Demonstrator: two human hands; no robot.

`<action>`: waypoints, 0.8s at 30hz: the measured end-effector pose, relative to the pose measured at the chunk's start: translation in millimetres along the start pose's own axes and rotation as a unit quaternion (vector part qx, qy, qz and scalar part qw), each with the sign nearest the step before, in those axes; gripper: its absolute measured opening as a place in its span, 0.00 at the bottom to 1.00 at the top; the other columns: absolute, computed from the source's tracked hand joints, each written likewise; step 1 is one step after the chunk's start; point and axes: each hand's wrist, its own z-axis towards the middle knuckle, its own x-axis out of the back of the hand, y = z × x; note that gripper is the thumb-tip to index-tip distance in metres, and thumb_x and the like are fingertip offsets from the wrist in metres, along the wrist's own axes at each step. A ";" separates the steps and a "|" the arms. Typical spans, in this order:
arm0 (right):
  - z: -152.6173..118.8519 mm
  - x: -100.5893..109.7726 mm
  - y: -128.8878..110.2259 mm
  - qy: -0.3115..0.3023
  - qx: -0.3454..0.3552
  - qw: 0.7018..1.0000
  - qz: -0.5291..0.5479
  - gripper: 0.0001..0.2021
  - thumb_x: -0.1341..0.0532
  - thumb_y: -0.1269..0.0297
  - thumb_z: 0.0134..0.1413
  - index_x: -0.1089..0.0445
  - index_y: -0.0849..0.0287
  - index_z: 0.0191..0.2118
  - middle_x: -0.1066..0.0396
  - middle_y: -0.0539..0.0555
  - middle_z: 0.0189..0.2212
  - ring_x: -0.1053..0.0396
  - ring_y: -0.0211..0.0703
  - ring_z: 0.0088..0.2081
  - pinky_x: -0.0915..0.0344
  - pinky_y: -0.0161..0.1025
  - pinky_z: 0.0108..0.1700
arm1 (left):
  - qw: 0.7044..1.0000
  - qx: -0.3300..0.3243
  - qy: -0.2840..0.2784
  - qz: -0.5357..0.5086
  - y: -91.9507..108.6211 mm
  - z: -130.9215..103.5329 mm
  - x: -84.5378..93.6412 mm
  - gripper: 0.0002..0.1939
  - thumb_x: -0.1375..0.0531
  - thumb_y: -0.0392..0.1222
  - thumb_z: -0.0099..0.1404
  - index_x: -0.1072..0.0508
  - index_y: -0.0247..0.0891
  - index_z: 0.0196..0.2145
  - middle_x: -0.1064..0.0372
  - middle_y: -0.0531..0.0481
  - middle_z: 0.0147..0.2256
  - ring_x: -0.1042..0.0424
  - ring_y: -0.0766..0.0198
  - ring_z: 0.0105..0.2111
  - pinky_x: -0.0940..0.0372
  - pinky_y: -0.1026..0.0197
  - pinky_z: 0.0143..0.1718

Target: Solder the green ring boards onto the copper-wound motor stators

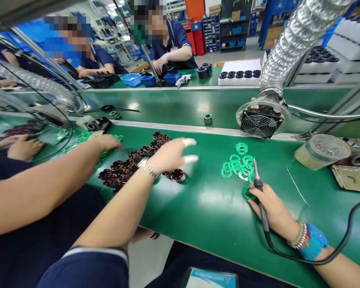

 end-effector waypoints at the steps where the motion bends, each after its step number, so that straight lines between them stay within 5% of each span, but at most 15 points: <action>1: -1.5 -0.5 -6.3 -0.007 -0.003 1.000 0.002 0.14 0.45 0.70 0.56 0.41 0.57 0.49 0.35 0.61 0.43 0.36 0.50 0.44 0.32 0.47 0.42 | 1.000 -0.007 -0.024 0.012 0.8 -26.2 -7.2 0.30 0.40 0.53 0.55 0.35 0.36 0.52 0.32 0.40 0.47 0.33 0.50 0.47 0.39 0.51 0.48; 3: -4.8 -1.7 -20.7 -0.020 -0.017 1.000 0.001 0.14 0.45 0.69 0.56 0.41 0.58 0.49 0.35 0.60 0.40 0.36 0.48 0.40 0.32 0.46 0.40 | 0.999 -0.014 -0.040 0.025 -0.9 -62.5 -26.3 0.28 0.36 0.47 0.50 0.33 0.37 0.49 0.30 0.40 0.44 0.33 0.49 0.46 0.40 0.49 0.49; 6: -11.2 -6.2 -44.7 -0.032 -0.043 0.998 -0.010 0.14 0.44 0.68 0.56 0.41 0.59 0.48 0.35 0.58 0.35 0.36 0.47 0.36 0.32 0.44 0.37 | 0.999 -0.028 -0.004 0.032 1.8 -81.5 -49.5 0.17 0.39 0.35 0.53 0.30 0.40 0.42 0.29 0.44 0.42 0.36 0.51 0.49 0.48 0.43 0.55; 10: -22.6 -16.3 -73.1 -0.029 -0.078 0.996 -0.022 0.15 0.42 0.67 0.55 0.41 0.59 0.48 0.37 0.57 0.33 0.37 0.47 0.35 0.33 0.44 0.36 | 0.979 -0.185 -0.049 -0.076 31.7 -89.4 -57.0 0.19 0.48 0.24 0.55 0.28 0.42 0.39 0.30 0.50 0.46 0.39 0.57 0.54 0.49 0.46 0.57; 13: -31.2 -21.9 -84.9 -0.012 -0.096 0.995 -0.027 0.16 0.42 0.66 0.55 0.42 0.60 0.49 0.36 0.58 0.35 0.37 0.48 0.37 0.33 0.45 0.37 | 0.952 -0.247 -0.083 -0.158 56.6 -108.2 -60.9 0.24 0.48 0.24 0.56 0.32 0.45 0.46 0.37 0.51 0.54 0.51 0.57 0.61 0.53 0.45 0.60; 15: -34.4 -22.8 -87.4 0.004 -0.104 0.994 -0.026 0.17 0.41 0.65 0.54 0.42 0.59 0.49 0.36 0.58 0.35 0.37 0.48 0.36 0.33 0.45 0.37 | 0.955 -0.196 -0.065 -0.214 66.6 -123.8 -69.7 0.30 0.41 0.31 0.55 0.41 0.44 0.55 0.47 0.45 0.60 0.56 0.54 0.63 0.54 0.44 0.60; 18: -31.1 -21.0 -89.0 0.040 -0.101 0.994 -0.004 0.14 0.43 0.65 0.56 0.41 0.58 0.48 0.34 0.57 0.34 0.35 0.47 0.35 0.33 0.45 0.37 | 0.962 -0.031 -0.011 -0.270 75.0 -141.0 -90.0 0.47 0.33 0.45 0.47 0.52 0.36 0.60 0.53 0.33 0.61 0.52 0.48 0.61 0.51 0.42 0.59; 20: -22.9 -20.3 -92.9 0.061 -0.092 0.993 0.035 0.11 0.44 0.68 0.57 0.40 0.57 0.46 0.33 0.56 0.35 0.34 0.45 0.36 0.33 0.43 0.38 | 0.960 0.034 0.014 -0.278 81.3 -144.9 -102.2 0.43 0.33 0.48 0.47 0.47 0.34 0.57 0.47 0.32 0.58 0.50 0.47 0.60 0.51 0.40 0.58; 24: -0.9 -24.9 -108.7 0.057 -0.070 0.990 0.112 0.11 0.45 0.69 0.56 0.39 0.55 0.45 0.31 0.54 0.37 0.31 0.41 0.36 0.32 0.38 0.40 | 0.946 0.025 0.045 -0.319 98.8 -140.8 -111.2 0.24 0.37 0.42 0.54 0.37 0.37 0.47 0.35 0.39 0.50 0.44 0.50 0.58 0.47 0.41 0.56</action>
